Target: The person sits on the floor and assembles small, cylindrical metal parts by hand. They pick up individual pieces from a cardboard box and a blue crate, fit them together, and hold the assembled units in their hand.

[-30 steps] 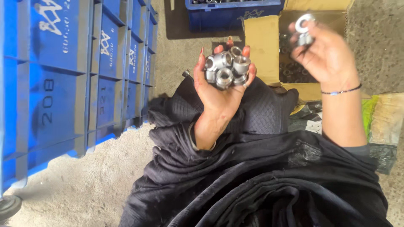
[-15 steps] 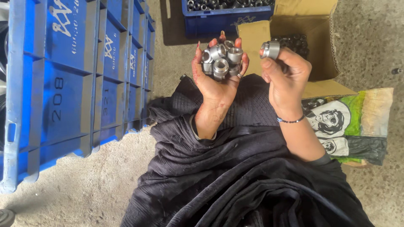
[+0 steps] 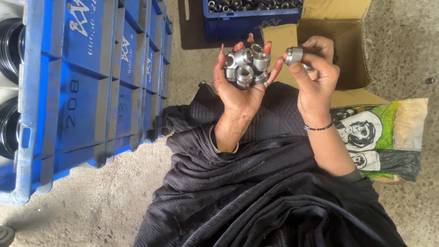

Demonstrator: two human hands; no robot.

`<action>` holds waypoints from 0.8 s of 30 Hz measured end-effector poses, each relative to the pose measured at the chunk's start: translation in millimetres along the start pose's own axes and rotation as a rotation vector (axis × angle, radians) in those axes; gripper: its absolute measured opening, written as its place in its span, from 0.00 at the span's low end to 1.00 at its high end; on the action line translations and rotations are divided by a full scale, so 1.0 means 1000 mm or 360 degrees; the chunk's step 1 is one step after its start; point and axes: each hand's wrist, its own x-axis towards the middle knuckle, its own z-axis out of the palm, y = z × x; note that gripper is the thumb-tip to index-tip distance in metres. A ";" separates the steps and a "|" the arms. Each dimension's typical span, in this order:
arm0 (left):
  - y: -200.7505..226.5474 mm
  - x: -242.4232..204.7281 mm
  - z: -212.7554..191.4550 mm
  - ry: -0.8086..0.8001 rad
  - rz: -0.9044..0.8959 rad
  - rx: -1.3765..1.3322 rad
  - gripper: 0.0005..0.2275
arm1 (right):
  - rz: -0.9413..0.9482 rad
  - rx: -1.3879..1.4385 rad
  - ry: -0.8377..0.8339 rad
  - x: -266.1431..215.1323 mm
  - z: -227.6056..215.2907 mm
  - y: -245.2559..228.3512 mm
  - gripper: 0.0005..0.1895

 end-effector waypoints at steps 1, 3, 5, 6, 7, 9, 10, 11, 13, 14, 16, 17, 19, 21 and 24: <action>0.000 -0.001 0.000 -0.0006 -0.0004 0.0006 0.16 | -0.0004 -0.0005 0.0012 0.000 0.000 -0.001 0.05; 0.001 -0.002 -0.001 -0.0016 -0.0013 0.0021 0.16 | -0.0007 -0.0054 0.0057 -0.001 0.002 -0.002 0.07; 0.002 -0.002 0.000 -0.0019 -0.0009 0.0021 0.16 | -0.0041 -0.0221 0.0050 -0.001 0.002 -0.005 0.09; 0.002 -0.001 0.000 -0.0020 -0.0007 0.0021 0.16 | -0.0058 -0.0305 0.0047 -0.001 0.002 -0.006 0.10; 0.002 -0.001 0.001 -0.0016 -0.0011 0.0052 0.16 | -0.0091 -0.0304 0.0012 0.000 0.003 -0.006 0.09; 0.003 -0.002 0.001 -0.0001 -0.0014 0.0110 0.17 | -0.0149 -0.0302 -0.0060 -0.001 0.005 -0.006 0.08; 0.003 -0.001 0.001 0.0026 -0.0024 0.0110 0.17 | -0.0123 -0.0310 -0.0042 0.000 0.005 -0.006 0.08; 0.003 -0.001 0.001 0.0053 -0.0034 0.0111 0.17 | -0.0097 -0.0316 -0.0023 0.001 0.006 -0.004 0.09; 0.002 -0.001 0.002 0.0058 -0.0034 0.0108 0.17 | -0.0061 -0.0285 -0.0020 0.002 0.005 -0.003 0.09; 0.002 -0.001 0.002 0.0037 -0.0022 0.0107 0.17 | -0.0052 -0.0245 -0.0035 0.002 0.003 -0.003 0.09; 0.002 -0.001 0.002 -0.0007 -0.0001 0.0135 0.17 | -0.0026 -0.0162 -0.0028 0.001 0.001 -0.002 0.08; 0.002 -0.002 0.001 -0.0029 0.0007 0.0165 0.16 | -0.0010 -0.0120 -0.0006 0.001 0.001 -0.001 0.08; 0.002 -0.001 0.002 -0.0051 0.0018 0.0174 0.16 | -0.0034 -0.0123 0.0022 0.001 0.000 -0.001 0.07; 0.000 -0.001 0.001 -0.0041 0.0023 0.0133 0.16 | -0.0099 -0.0192 0.0024 0.000 0.000 -0.002 0.07; 0.000 0.000 -0.001 -0.0012 0.0023 0.0067 0.16 | -0.0173 -0.0220 -0.0004 -0.001 0.001 -0.004 0.09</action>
